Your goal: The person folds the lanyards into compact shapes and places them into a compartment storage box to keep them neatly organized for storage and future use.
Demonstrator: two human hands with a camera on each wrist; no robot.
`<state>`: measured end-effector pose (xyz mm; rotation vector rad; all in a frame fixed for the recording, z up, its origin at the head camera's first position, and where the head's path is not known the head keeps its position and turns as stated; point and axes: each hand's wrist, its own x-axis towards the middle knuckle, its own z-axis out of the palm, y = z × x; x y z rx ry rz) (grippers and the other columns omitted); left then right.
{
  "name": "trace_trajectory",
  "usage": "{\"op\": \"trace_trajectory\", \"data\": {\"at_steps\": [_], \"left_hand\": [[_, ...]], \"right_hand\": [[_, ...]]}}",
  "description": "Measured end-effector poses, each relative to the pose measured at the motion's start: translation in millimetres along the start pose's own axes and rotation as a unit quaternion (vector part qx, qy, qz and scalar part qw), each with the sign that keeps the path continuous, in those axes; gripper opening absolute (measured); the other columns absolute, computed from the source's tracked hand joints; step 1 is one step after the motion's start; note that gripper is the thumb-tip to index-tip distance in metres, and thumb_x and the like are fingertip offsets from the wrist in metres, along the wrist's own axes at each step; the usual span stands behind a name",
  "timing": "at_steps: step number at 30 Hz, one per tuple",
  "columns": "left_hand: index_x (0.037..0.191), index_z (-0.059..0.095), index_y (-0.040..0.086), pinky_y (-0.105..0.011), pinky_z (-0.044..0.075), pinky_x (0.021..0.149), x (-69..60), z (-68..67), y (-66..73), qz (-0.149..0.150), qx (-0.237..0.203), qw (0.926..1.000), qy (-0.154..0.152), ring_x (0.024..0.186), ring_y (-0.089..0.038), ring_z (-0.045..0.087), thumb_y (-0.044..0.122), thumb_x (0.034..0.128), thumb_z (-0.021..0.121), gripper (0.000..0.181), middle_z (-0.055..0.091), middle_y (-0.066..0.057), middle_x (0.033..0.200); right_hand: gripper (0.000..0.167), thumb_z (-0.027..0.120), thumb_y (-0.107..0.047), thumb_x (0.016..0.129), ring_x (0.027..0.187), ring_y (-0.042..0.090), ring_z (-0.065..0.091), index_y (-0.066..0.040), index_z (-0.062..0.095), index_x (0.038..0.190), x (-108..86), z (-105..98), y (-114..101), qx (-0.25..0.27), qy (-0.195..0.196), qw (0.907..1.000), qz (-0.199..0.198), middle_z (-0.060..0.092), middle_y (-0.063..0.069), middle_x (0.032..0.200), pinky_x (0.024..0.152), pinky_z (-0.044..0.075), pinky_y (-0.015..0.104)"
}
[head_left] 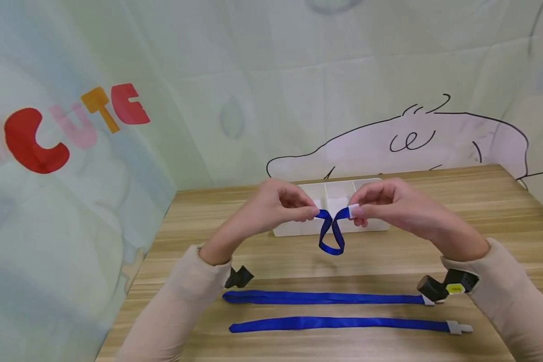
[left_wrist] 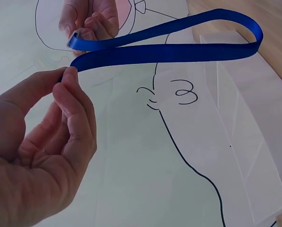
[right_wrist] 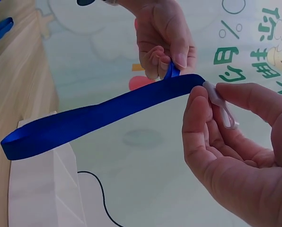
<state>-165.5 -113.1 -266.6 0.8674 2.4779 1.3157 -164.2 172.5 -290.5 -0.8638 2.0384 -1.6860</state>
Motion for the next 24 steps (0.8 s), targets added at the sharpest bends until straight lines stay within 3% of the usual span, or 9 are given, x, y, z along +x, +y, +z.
{"op": "trace_trajectory", "data": {"at_steps": [14, 24], "left_hand": [[0.093, 0.077, 0.007, -0.027, 0.053, 0.064, 9.5, 10.1, 7.9, 0.02, -0.009, 0.9997, -0.013, 0.074, -0.018, 0.065, 0.016, 0.0924, 0.074, 0.01, 0.072, 0.0, 0.081], [0.095, 0.077, 0.006, -0.027, 0.052, 0.062, 13.7, 14.6, 7.5, 0.03, -0.015, 0.9993, -0.019, 0.073, -0.019, 0.064, 0.016, 0.0929, 0.073, 0.011, 0.073, -0.004, 0.084]], "right_hand": [[0.014, 0.065, -0.009, 0.098, 0.084, 0.03, 0.063, 0.002, 0.067, 0.107, 8.0, 7.4, -3.8, -0.032, 0.017, 0.9993, -0.003, 0.068, 0.016, 0.092, 0.083, 0.055, 0.036], [0.014, 0.065, -0.009, 0.098, 0.083, 0.03, 0.064, 0.003, 0.067, 0.105, 9.1, 11.1, -4.1, -0.017, 0.024, 0.9995, -0.007, 0.069, 0.016, 0.092, 0.081, 0.054, 0.036]]}}
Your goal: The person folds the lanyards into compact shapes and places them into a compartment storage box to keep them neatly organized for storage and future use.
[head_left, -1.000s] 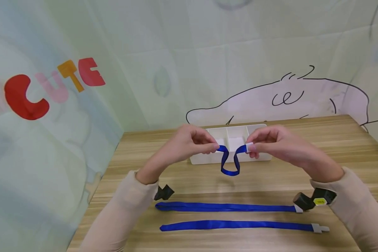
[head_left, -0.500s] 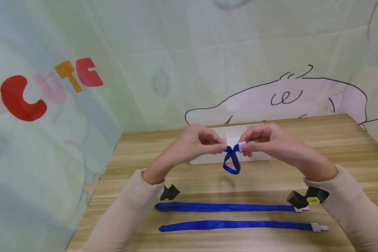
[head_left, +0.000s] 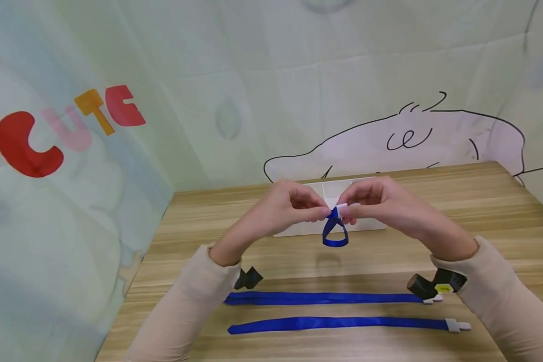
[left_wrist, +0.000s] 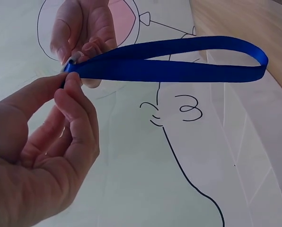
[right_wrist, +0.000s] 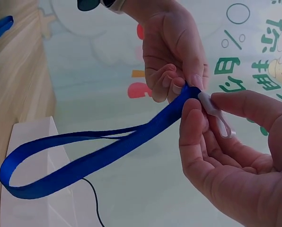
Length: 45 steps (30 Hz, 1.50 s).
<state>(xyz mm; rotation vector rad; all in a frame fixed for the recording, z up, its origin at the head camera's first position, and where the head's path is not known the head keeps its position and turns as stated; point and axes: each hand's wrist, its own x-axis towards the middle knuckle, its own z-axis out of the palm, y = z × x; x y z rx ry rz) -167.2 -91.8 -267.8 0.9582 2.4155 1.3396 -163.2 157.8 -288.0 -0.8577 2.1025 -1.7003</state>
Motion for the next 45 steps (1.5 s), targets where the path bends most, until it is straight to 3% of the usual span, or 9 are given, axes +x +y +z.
{"op": "trace_trajectory", "data": {"at_steps": [5, 10, 15, 23, 29, 37, 45], "left_hand": [[0.096, 0.078, 0.006, -0.031, 0.057, 0.068, 0.9, 2.9, -1.6, -0.004, -0.01, 0.9999, 0.002, 0.077, -0.016, 0.069, 0.017, 0.0921, 0.074, 0.013, 0.074, -0.002, 0.085], [0.095, 0.078, 0.005, -0.038, 0.059, 0.074, 2.8, 6.1, -2.8, -0.001, -0.02, 0.9997, 0.014, 0.08, -0.024, 0.072, 0.016, 0.0903, 0.076, 0.012, 0.075, -0.001, 0.084], [0.094, 0.078, 0.006, -0.031, 0.058, 0.073, 4.7, 8.7, -4.2, -0.004, -0.035, 0.9985, 0.041, 0.081, -0.03, 0.072, 0.017, 0.0888, 0.078, 0.013, 0.075, 0.001, 0.083], [0.089, 0.076, 0.003, -0.03, 0.059, 0.075, 8.2, 15.6, -5.5, -0.012, -0.07, 0.9923, 0.101, 0.078, -0.02, 0.073, 0.013, 0.0868, 0.079, 0.01, 0.075, -0.003, 0.083], [0.088, 0.075, 0.001, -0.03, 0.059, 0.078, 11.4, 20.6, -6.6, -0.024, -0.104, 0.9848, 0.137, 0.08, -0.021, 0.074, 0.011, 0.0862, 0.078, 0.011, 0.076, -0.006, 0.085], [0.104, 0.078, 0.003, -0.029, 0.059, 0.077, 13.0, 22.8, -9.4, -0.02, -0.088, 0.9862, 0.138, 0.084, -0.016, 0.073, 0.011, 0.0873, 0.077, 0.018, 0.076, -0.005, 0.094], [0.107, 0.077, 0.001, -0.031, 0.059, 0.08, 11.4, 24.3, -12.0, -0.02, -0.099, 0.9868, 0.126, 0.089, -0.025, 0.072, 0.009, 0.0898, 0.074, 0.019, 0.075, -0.007, 0.098]], "right_hand": [[0.014, 0.065, -0.009, 0.098, 0.084, 0.029, 0.065, 0.003, 0.068, 0.105, 1.7, 3.3, 1.3, 0.004, 0.005, 1.0, -0.001, 0.069, 0.016, 0.09, 0.083, 0.054, 0.036], [0.015, 0.066, -0.011, 0.098, 0.085, 0.029, 0.064, 0.002, 0.069, 0.105, 3.4, 6.2, 3.0, 0.003, 0.022, 0.9998, -0.002, 0.069, 0.015, 0.089, 0.084, 0.053, 0.037], [0.016, 0.066, -0.011, 0.098, 0.087, 0.029, 0.067, 0.002, 0.07, 0.105, 4.5, 8.0, 5.7, 0.018, 0.048, 0.9987, 0.005, 0.071, 0.017, 0.09, 0.087, 0.054, 0.036], [0.019, 0.068, -0.012, 0.096, 0.088, 0.027, 0.069, 0.004, 0.07, 0.106, 5.8, 12.1, 5.4, 0.031, 0.098, 0.9948, 0.003, 0.073, 0.014, 0.091, 0.087, 0.054, 0.034], [0.02, 0.07, -0.014, 0.095, 0.09, 0.027, 0.069, 0.004, 0.071, 0.105, 5.7, 13.3, 3.0, 0.04, 0.128, 0.9909, 0.014, 0.074, 0.012, 0.092, 0.089, 0.053, 0.033], [0.019, 0.072, -0.016, 0.094, 0.096, 0.024, 0.068, 0.0, 0.073, 0.104, 7.7, 12.2, 6.2, 0.04, 0.159, 0.9858, 0.038, 0.074, 0.007, 0.096, 0.093, 0.046, 0.036], [0.024, 0.071, -0.02, 0.095, 0.096, 0.026, 0.066, 0.001, 0.072, 0.107, 7.7, 13.9, 9.1, 0.042, 0.169, 0.9839, 0.04, 0.073, 0.007, 0.096, 0.099, 0.045, 0.04]]}}
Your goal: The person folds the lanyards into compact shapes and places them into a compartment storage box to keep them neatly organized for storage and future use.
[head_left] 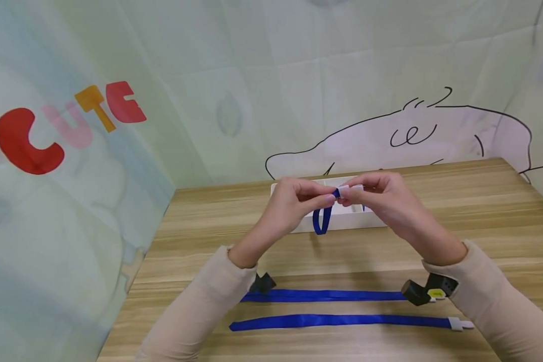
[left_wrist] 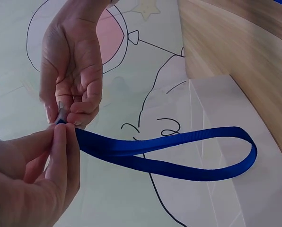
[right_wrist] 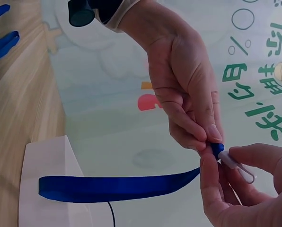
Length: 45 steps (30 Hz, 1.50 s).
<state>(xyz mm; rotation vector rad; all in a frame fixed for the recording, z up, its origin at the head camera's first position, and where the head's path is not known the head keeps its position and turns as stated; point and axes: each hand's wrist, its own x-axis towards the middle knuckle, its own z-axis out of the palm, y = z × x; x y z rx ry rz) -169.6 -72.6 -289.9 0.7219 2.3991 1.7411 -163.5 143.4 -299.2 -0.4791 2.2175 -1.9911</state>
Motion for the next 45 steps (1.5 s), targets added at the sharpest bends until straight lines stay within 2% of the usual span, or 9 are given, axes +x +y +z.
{"op": "trace_trajectory", "data": {"at_steps": [6, 11, 18, 29, 34, 38, 41, 45], "left_hand": [[0.102, 0.077, 0.0, -0.031, 0.059, 0.079, 0.6, 2.7, -0.1, 0.005, -0.009, 0.9998, 0.019, 0.085, -0.024, 0.073, 0.01, 0.0884, 0.076, 0.016, 0.075, -0.007, 0.093], [0.099, 0.078, 0.002, -0.028, 0.059, 0.077, 0.9, 4.0, -0.7, 0.01, 0.002, 0.999, 0.043, 0.081, -0.018, 0.073, 0.013, 0.0877, 0.077, 0.015, 0.075, -0.005, 0.09], [0.096, 0.078, 0.001, -0.027, 0.058, 0.072, 2.0, 6.4, -3.7, 0.032, 0.014, 0.9976, 0.059, 0.077, -0.013, 0.07, 0.01, 0.0868, 0.078, 0.013, 0.075, -0.005, 0.089], [0.105, 0.075, -0.004, -0.027, 0.057, 0.083, -1.6, 10.6, 0.4, 0.053, -0.009, 0.9981, 0.03, 0.093, -0.019, 0.072, 0.001, 0.09, 0.072, 0.016, 0.074, -0.014, 0.103], [0.109, 0.075, -0.003, -0.026, 0.056, 0.085, -2.8, 10.7, 0.3, 0.053, 0.002, 0.9984, 0.017, 0.096, -0.019, 0.071, 0.001, 0.0916, 0.07, 0.019, 0.074, -0.014, 0.107], [0.11, 0.075, -0.002, -0.025, 0.057, 0.083, -3.1, 10.7, -0.2, 0.052, 0.013, 0.9985, 0.012, 0.095, -0.017, 0.071, 0.002, 0.0922, 0.07, 0.019, 0.074, -0.012, 0.107], [0.108, 0.075, -0.001, -0.027, 0.058, 0.081, -2.8, 12.7, -2.0, 0.043, 0.001, 0.999, 0.011, 0.091, -0.016, 0.072, 0.003, 0.0907, 0.072, 0.018, 0.074, -0.011, 0.104], [0.104, 0.073, 0.001, -0.029, 0.059, 0.077, -2.9, 17.3, -6.2, 0.036, -0.005, 0.9991, 0.02, 0.083, -0.013, 0.071, 0.005, 0.0856, 0.079, 0.02, 0.074, -0.007, 0.095]], "right_hand": [[0.029, 0.071, -0.023, 0.095, 0.095, 0.025, 0.068, 0.003, 0.071, 0.109, -2.9, 3.9, -2.6, -0.005, 0.021, 0.9998, -0.003, 0.074, 0.008, 0.095, 0.1, 0.044, 0.043], [0.032, 0.073, -0.024, 0.093, 0.095, 0.024, 0.069, 0.003, 0.071, 0.11, -4.9, 6.7, -4.8, -0.021, 0.035, 0.9991, -0.009, 0.074, 0.007, 0.099, 0.096, 0.048, 0.037], [0.031, 0.077, -0.011, 0.089, 0.094, 0.023, 0.07, 0.007, 0.069, 0.113, -6.5, 7.7, -4.5, -0.016, 0.028, 0.9991, -0.028, 0.072, 0.008, 0.103, 0.087, 0.056, 0.029], [0.03, 0.081, -0.011, 0.085, 0.087, 0.022, 0.072, 0.005, 0.071, 0.109, -5.7, 9.7, -2.2, -0.06, 0.064, 0.9948, -0.051, 0.073, 0.011, 0.1, 0.081, 0.058, 0.028], [0.027, 0.08, -0.014, 0.086, 0.084, 0.024, 0.072, 0.003, 0.072, 0.105, -5.6, 10.1, -3.6, -0.089, 0.072, 0.9919, -0.055, 0.072, 0.012, 0.099, 0.077, 0.059, 0.028], [0.023, 0.077, -0.016, 0.089, 0.079, 0.023, 0.071, 0.002, 0.073, 0.104, -5.1, 8.2, -4.4, -0.12, 0.065, 0.9886, -0.063, 0.073, 0.012, 0.094, 0.074, 0.057, 0.026], [0.021, 0.076, -0.016, 0.091, 0.076, 0.022, 0.07, 0.001, 0.073, 0.103, -4.6, 6.2, -4.9, -0.135, 0.058, 0.9869, -0.066, 0.073, 0.012, 0.089, 0.071, 0.054, 0.027], [0.019, 0.075, -0.012, 0.091, 0.073, 0.021, 0.07, 0.003, 0.072, 0.101, -3.6, 4.6, -4.7, -0.133, 0.049, 0.9879, -0.064, 0.072, 0.013, 0.086, 0.069, 0.055, 0.027]]}}
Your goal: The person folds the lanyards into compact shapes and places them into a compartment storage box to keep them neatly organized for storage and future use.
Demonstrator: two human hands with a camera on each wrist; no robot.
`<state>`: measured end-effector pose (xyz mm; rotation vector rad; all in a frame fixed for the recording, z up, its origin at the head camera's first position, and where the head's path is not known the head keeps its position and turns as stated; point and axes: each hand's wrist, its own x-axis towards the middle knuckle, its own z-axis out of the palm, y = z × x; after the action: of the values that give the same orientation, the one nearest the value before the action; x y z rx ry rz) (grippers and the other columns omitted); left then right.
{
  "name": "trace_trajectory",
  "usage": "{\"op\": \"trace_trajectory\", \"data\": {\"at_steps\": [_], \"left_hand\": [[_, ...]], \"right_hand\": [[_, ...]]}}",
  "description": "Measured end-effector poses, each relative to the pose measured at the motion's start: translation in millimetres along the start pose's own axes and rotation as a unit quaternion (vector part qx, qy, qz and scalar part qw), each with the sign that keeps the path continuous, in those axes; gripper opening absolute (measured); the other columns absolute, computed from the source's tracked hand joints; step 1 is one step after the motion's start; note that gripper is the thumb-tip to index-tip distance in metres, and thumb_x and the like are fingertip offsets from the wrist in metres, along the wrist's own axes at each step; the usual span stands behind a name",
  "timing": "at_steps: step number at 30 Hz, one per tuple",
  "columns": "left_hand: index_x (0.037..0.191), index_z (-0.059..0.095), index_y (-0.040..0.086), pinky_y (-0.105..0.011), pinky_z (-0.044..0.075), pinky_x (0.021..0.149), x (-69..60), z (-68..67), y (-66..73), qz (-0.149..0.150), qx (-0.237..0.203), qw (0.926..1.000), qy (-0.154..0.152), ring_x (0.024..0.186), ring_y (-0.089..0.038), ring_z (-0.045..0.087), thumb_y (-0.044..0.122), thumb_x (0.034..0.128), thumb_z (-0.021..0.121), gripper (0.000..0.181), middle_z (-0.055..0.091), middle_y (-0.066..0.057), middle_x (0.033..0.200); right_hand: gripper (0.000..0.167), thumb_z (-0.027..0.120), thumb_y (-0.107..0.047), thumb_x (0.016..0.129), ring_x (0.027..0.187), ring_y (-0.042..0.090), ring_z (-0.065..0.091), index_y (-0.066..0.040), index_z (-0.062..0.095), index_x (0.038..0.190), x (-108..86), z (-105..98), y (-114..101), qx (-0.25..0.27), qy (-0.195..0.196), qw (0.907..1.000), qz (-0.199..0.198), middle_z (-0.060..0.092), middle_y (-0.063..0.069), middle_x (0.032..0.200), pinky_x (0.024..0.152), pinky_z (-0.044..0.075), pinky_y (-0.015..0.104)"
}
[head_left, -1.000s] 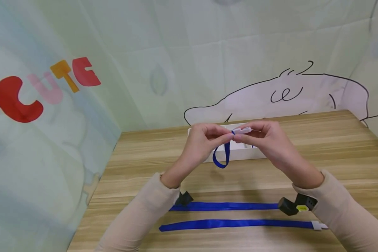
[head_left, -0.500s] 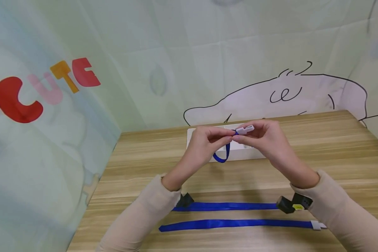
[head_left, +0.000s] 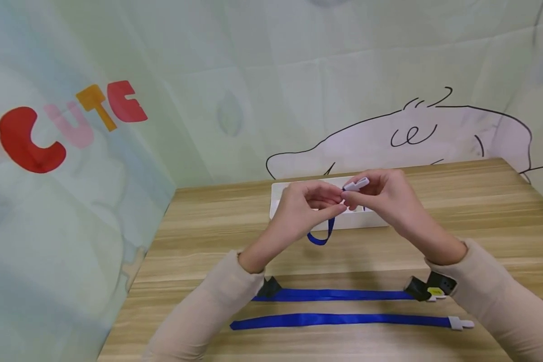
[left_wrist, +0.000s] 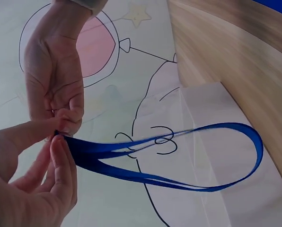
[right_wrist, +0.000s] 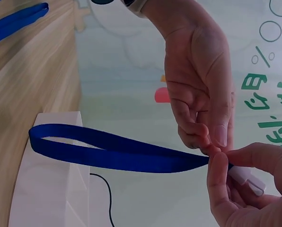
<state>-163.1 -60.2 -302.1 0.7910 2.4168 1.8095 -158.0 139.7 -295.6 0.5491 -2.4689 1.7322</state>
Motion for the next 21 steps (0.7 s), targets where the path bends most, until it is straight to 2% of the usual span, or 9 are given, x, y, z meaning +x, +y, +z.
{"op": "trace_trajectory", "data": {"at_steps": [4, 7, 10, 13, 17, 21], "left_hand": [[0.1, 0.067, 0.004, -0.029, 0.059, 0.074, -0.5, 5.6, -5.3, 0.019, 0.035, 0.999, 0.021, 0.078, -0.011, 0.067, 0.008, 0.0803, 0.085, 0.026, 0.071, -0.004, 0.088], [0.097, 0.061, 0.006, -0.026, 0.058, 0.071, -1.7, 9.3, -9.5, 0.04, 0.068, 0.9963, 0.033, 0.076, -0.015, 0.065, 0.01, 0.0773, 0.088, 0.033, 0.067, -0.003, 0.086], [0.096, 0.055, 0.009, -0.022, 0.054, 0.066, -3.5, 12.3, -13.5, 0.062, 0.104, 0.9918, 0.04, 0.075, -0.021, 0.062, 0.013, 0.0753, 0.09, 0.04, 0.063, -0.003, 0.085], [0.097, 0.052, 0.01, -0.02, 0.051, 0.063, -4.7, 15.3, -17.3, 0.081, 0.141, 0.9857, 0.047, 0.076, -0.02, 0.059, 0.015, 0.0747, 0.09, 0.045, 0.06, -0.004, 0.086], [0.101, 0.051, 0.009, -0.02, 0.051, 0.066, -5.4, 19.6, -23.2, 0.097, 0.176, 0.9783, 0.051, 0.081, -0.019, 0.058, 0.016, 0.0771, 0.088, 0.044, 0.06, -0.006, 0.088], [0.103, 0.052, 0.008, -0.019, 0.051, 0.067, -8.1, 22.3, -27.7, 0.1, 0.203, 0.9725, 0.056, 0.084, -0.017, 0.058, 0.014, 0.0806, 0.084, 0.039, 0.059, -0.004, 0.091]], "right_hand": [[0.019, 0.074, -0.007, 0.091, 0.072, 0.019, 0.07, 0.008, 0.069, 0.101, 0.8, -2.3, 1.5, 0.027, -0.01, 0.9996, 0.007, 0.072, 0.013, 0.084, 0.069, 0.058, 0.025], [0.021, 0.074, -0.006, 0.091, 0.072, 0.019, 0.071, 0.011, 0.068, 0.101, 1.5, -4.6, 1.9, 0.054, -0.018, 0.9982, 0.018, 0.073, 0.011, 0.081, 0.068, 0.058, 0.026], [0.023, 0.074, -0.007, 0.091, 0.073, 0.019, 0.071, 0.012, 0.067, 0.101, 1.8, -6.9, 1.6, 0.072, -0.023, 0.9967, 0.029, 0.073, 0.007, 0.079, 0.068, 0.058, 0.027], [0.021, 0.074, -0.007, 0.091, 0.074, 0.019, 0.071, 0.011, 0.068, 0.099, 1.7, -8.7, 1.5, 0.089, -0.026, 0.9948, 0.041, 0.073, 0.005, 0.079, 0.07, 0.058, 0.027], [0.015, 0.073, -0.006, 0.091, 0.076, 0.02, 0.071, 0.008, 0.07, 0.096, 0.9, -10.1, 1.4, 0.134, -0.03, 0.9887, 0.059, 0.072, 0.007, 0.084, 0.074, 0.058, 0.029], [0.007, 0.073, -0.004, 0.091, 0.077, 0.02, 0.07, 0.003, 0.072, 0.092, -0.7, -10.8, -0.2, 0.188, -0.031, 0.9788, 0.076, 0.072, 0.009, 0.087, 0.077, 0.059, 0.029]]}}
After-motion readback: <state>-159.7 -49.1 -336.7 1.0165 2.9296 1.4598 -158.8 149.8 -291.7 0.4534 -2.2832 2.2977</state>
